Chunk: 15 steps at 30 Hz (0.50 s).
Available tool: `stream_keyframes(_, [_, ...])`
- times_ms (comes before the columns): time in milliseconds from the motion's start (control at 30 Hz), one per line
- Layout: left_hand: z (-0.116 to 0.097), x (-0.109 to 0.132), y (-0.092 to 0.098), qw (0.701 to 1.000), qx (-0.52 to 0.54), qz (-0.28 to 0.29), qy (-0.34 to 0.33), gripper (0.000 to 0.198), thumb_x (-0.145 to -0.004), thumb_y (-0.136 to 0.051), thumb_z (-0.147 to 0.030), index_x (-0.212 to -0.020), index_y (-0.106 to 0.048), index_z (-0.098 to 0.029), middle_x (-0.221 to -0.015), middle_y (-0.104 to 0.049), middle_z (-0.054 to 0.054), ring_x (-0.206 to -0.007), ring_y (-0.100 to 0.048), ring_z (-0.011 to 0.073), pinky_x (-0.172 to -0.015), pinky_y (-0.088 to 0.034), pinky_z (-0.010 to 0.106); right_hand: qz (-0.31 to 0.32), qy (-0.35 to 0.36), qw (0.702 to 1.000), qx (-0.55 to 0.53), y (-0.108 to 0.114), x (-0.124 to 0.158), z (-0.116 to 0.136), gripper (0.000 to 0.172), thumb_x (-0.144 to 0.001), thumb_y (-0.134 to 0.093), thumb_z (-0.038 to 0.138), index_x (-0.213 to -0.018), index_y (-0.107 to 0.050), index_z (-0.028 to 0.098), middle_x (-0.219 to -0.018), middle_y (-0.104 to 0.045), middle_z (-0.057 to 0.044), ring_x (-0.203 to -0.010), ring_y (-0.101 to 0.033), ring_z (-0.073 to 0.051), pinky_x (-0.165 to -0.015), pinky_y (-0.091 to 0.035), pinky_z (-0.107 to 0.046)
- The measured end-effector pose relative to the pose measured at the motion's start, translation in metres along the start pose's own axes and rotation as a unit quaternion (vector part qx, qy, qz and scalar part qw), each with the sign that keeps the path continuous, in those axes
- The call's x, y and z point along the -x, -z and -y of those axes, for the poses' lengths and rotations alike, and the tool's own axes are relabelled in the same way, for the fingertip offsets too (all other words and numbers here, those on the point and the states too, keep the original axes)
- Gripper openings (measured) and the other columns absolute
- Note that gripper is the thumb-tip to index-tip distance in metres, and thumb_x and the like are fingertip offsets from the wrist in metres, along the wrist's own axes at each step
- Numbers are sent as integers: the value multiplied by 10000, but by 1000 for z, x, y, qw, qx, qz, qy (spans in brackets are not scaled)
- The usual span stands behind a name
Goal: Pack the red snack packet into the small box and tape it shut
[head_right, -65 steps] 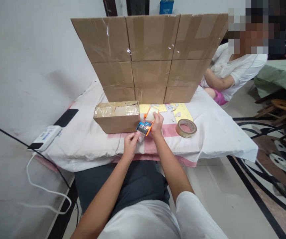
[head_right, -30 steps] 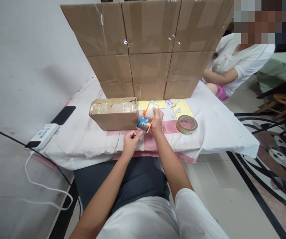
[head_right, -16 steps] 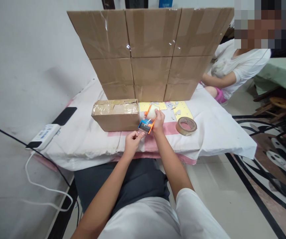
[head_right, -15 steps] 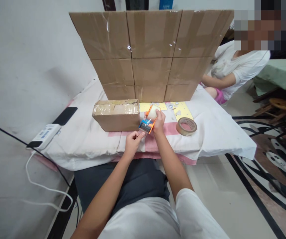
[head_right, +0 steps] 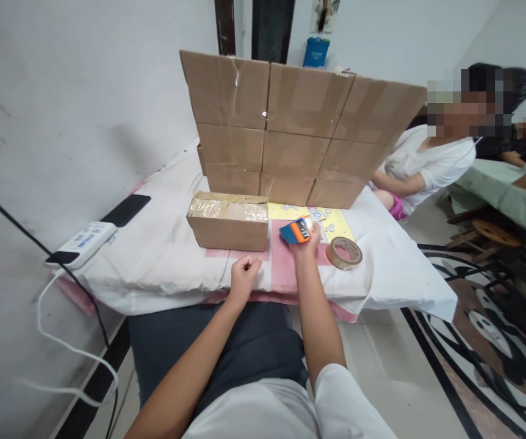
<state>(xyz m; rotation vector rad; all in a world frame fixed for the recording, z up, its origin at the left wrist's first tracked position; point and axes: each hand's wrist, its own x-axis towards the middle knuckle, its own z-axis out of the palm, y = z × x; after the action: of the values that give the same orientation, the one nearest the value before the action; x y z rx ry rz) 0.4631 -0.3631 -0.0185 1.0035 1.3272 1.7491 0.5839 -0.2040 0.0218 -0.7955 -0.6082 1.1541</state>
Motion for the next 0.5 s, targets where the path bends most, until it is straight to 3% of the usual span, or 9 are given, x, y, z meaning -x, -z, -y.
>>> stream_keyframes(100, [-2, 0, 6, 1000, 29, 2, 8, 541, -799, -673, -541, -556, -313, -219, -546, -282, -72, -553, -278, 95, -548, -237, 252, -29, 61, 998, 10, 1, -17, 8, 236, -872, -500, 443, -811, -502, 215, -675, -599, 45, -604, -638, -121, -610, -558, -239])
stream_keyframes(167, [-3, -1, 9, 999, 46, 15, 14, 510, -805, -664, -571, -566, -396, -208, -543, -346, -67, -554, -321, 96, -556, -266, 246, -11, 98, 994, 56, -3, -24, 10, 283, -881, -516, 486, -844, -529, 206, -725, -622, 23, -649, -649, -128, -628, -553, -242])
stream_keyframes(233, [-3, -1, 11, 998, 60, 29, 22, 471, -831, -628, -596, -620, -505, -194, -543, -405, -60, -548, -361, 99, -554, -282, 243, 32, 139, 975, 168, -9, -30, 7, 347, -891, -506, 538, -820, -537, 200, -733, -614, 6, -682, -639, -142, -648, -543, -258])
stream_keyframes(300, [-1, -1, 13, 996, 71, 40, 31, 455, -863, -588, -607, -694, -575, -185, -540, -432, -58, -534, -376, 100, -544, -283, 240, 68, 168, 934, 308, -16, -39, 3, 381, -899, -491, 552, -738, -502, 207, -693, -565, 13, -693, -598, -145, -667, -518, -265])
stream_keyframes(367, [0, -2, 14, 995, 81, 47, 38, 453, -880, -571, -609, -731, -596, -182, -538, -435, -60, -525, -376, 96, -540, -283, 237, 87, 156, 900, 396, -22, -51, 0, 388, -883, -523, 520, -654, -460, 213, -635, -514, 22, -675, -554, -149, -666, -493, -275])
stream_keyframes(500, [-1, -5, 14, 993, 95, 56, 46, 486, -874, -562, -649, -757, -610, -179, -541, -452, -58, -525, -391, 91, -549, -302, 230, 123, 85, 885, 440, -29, -66, 5, 312, -818, -599, 434, -632, -530, 193, -610, -550, 8, -650, -550, -165, -656, -485, -306])
